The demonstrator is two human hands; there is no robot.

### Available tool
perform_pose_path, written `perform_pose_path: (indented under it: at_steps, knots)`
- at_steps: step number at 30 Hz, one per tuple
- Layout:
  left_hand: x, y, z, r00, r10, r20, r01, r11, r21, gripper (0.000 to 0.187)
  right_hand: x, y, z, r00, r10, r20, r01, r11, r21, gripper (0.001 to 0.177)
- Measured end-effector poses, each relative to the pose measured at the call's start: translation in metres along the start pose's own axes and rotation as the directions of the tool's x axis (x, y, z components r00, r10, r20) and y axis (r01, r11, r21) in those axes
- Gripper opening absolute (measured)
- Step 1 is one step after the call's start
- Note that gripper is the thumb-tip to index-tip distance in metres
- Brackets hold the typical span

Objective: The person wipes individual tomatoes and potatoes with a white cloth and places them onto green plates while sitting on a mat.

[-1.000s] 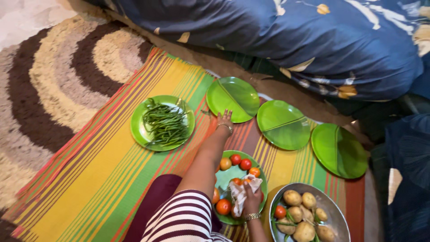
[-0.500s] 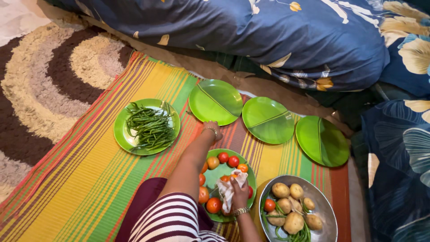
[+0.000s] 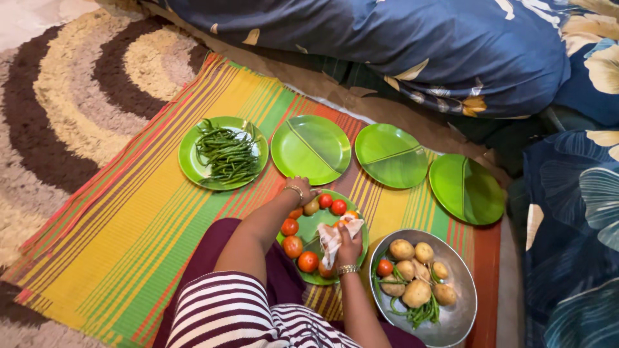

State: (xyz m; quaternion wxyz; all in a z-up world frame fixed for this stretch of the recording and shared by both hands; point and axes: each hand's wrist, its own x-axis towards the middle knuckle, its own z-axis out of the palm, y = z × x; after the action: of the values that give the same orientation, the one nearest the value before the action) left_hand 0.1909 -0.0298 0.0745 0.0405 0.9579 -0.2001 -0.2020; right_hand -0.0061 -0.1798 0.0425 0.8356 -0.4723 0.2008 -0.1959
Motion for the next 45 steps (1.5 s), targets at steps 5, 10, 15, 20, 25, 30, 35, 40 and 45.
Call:
perform_pose_path:
  at_steps: [5, 10, 15, 20, 25, 30, 35, 40, 45]
  knots:
    - [-0.007, -0.016, 0.036, 0.992, 0.121, -0.039, -0.118, 0.990, 0.073, 0.067, -0.020, -0.045, 0.018, 0.987, 0.109, -0.122, -0.109, 0.994, 0.007, 0.031]
    - [-0.052, -0.013, 0.067, 0.921, -0.235, -0.309, 0.000, 0.797, -0.604, 0.064, -0.022, -0.060, 0.003, 0.961, 0.254, -0.113, -0.230, 0.954, 0.191, 0.026]
    - [-0.072, -0.020, 0.076, 0.830, -0.437, -0.346, -0.049, 0.561, -0.827, 0.050, -0.016, -0.049, -0.037, 0.883, 0.469, -0.002, -0.465, 0.876, -0.130, 0.029]
    - [-0.017, -0.051, 0.121, 0.814, -0.481, -0.326, -0.232, 0.245, -0.941, 0.028, -0.067, -0.024, -0.055, 0.678, 0.721, 0.148, -0.051, 0.247, -0.968, 0.040]
    - [0.031, -0.063, 0.131, 0.841, -0.479, -0.252, -0.505, -0.528, -0.683, 0.022, -0.086, -0.015, -0.049, 0.670, 0.727, -0.147, -0.036, -0.166, -0.985, 0.055]
    - [0.039, -0.076, 0.104, 0.941, -0.338, 0.023, -0.211, -0.638, -0.740, 0.021, -0.098, 0.003, -0.045, 0.776, 0.599, -0.200, -0.260, 0.014, -0.966, 0.065]
    - [0.014, -0.065, 0.047, 0.982, -0.147, 0.118, 0.007, -0.595, -0.803, 0.042, -0.105, 0.012, -0.043, 0.782, 0.544, -0.304, -0.500, 0.257, -0.827, 0.059]
    - [0.021, -0.066, 0.031, 0.955, -0.225, 0.194, 0.049, -0.524, -0.850, 0.035, -0.107, 0.021, -0.039, 0.744, 0.547, -0.385, -0.664, 0.539, -0.518, 0.040]
    - [0.046, -0.071, 0.030, 0.950, -0.313, -0.014, -0.151, -0.418, -0.896, 0.022, -0.102, 0.023, -0.039, 0.723, 0.557, -0.409, -0.687, 0.520, -0.507, 0.038]
